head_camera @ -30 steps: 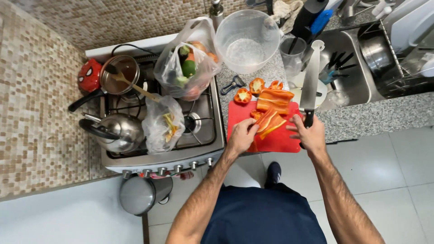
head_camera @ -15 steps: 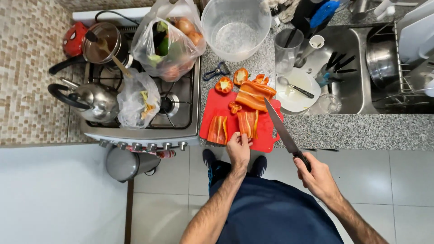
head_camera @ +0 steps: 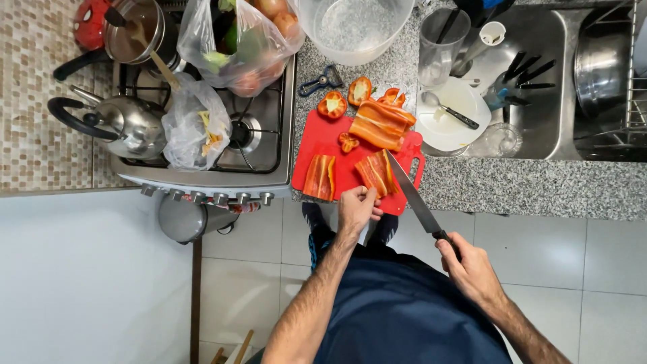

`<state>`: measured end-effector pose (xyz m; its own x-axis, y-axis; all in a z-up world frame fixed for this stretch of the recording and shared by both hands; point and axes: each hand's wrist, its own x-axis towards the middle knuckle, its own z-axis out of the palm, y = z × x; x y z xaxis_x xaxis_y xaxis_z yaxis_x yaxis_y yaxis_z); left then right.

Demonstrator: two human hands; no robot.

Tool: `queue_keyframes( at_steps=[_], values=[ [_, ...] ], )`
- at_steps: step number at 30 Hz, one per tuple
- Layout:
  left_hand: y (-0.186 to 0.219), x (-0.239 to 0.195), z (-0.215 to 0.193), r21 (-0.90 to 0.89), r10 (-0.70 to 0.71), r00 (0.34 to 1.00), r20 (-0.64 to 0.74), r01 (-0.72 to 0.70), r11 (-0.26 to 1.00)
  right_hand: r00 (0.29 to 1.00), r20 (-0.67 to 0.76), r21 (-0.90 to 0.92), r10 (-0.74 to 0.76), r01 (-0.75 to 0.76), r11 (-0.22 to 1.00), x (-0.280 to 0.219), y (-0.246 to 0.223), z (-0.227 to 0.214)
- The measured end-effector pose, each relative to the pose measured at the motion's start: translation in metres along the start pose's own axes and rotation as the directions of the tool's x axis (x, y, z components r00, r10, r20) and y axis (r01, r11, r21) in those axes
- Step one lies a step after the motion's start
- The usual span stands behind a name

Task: Cutting a red pepper into strips on a cutting board in a kitchen.

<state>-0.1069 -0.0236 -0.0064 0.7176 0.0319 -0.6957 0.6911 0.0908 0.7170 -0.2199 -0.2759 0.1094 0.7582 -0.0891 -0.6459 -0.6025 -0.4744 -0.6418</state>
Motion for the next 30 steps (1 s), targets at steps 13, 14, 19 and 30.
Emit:
queue_keyframes(
  at_steps=[13, 14, 19, 30],
  values=[
    [0.002, 0.000, 0.006, -0.004, -0.002, 0.999, 0.039, 0.002, 1.000, 0.996, -0.069, -0.429, -0.059, 0.023, 0.903, -0.017, 0.034, -0.011],
    [0.001, -0.001, 0.007, -0.021, 0.013, 0.999, 0.039, -0.012, 1.000, 0.991, -0.083, -0.460, -0.107, 0.057, 0.886, -0.018, 0.031, -0.009],
    [0.006, -0.008, 0.010, -0.025, 0.057, 0.998, 0.009, -0.057, 0.998, 0.991, -0.056, -0.529, -0.118, 0.071, 0.845, -0.008, 0.020, 0.005],
    [-0.003, -0.008, 0.014, 0.171, 0.179, 0.981, -0.075, -0.165, 0.971, 0.997, -0.064, -0.513, -0.032, -0.006, 0.858, 0.008, 0.017, 0.023]
  ],
)
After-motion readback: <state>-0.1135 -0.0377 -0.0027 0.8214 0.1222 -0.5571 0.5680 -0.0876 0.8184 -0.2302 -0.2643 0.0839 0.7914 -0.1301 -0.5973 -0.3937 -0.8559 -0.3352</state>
